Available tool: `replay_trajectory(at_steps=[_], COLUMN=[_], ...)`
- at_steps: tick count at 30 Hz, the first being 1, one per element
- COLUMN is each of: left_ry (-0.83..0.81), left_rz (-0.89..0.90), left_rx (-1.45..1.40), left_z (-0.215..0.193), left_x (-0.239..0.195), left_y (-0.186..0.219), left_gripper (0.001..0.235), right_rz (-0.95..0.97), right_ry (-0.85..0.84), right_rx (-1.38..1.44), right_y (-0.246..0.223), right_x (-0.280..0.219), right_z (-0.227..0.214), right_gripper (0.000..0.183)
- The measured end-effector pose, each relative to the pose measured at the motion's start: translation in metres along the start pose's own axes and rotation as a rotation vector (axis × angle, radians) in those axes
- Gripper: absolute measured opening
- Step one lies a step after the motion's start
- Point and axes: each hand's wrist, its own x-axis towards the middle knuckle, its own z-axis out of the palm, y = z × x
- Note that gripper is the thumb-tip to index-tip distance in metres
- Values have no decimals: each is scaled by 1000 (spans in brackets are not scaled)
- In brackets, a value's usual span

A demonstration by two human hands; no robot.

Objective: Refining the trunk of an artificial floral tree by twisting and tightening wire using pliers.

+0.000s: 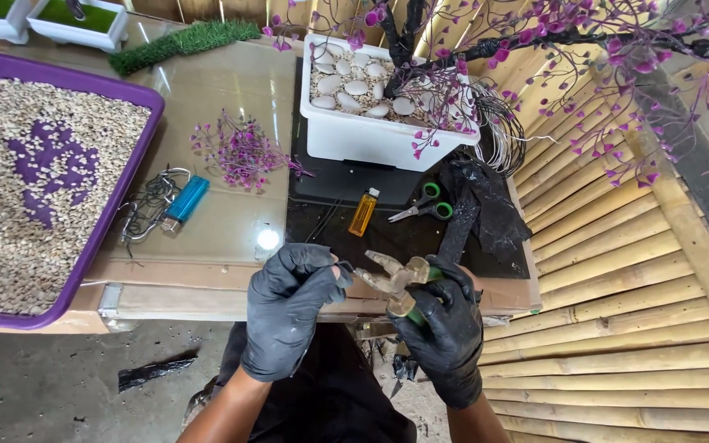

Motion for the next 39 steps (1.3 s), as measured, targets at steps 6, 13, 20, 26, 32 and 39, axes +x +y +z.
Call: replay_trajectory(at_steps=[6, 13, 20, 26, 32, 39], left_ry=[-31, -2, 36, -40, -195, -295], left_rz=[-52, -51, -75, -37, -181, -188], left_rx=[149, 118, 179, 109, 384, 328], left_z=[8, 3, 0, -8, -9, -25], left_x=[-1, 0, -2, -5, -4, 1], left_y=[15, 19, 24, 24, 52, 53], left_gripper=[15, 16, 13, 21, 33, 28], right_rz=[-16, -39, -42, -81, -130, -170], right_ry=[-33, -26, -50, -47, -50, -190], right_rx=[-37, 23, -1, 52, 29, 11], right_y=[7, 4, 4, 0, 10, 29], right_x=[-3, -1, -3, 7, 7, -4], right_z=[4, 10, 16, 18, 19, 14], right_gripper=[17, 16, 22, 17, 20, 30])
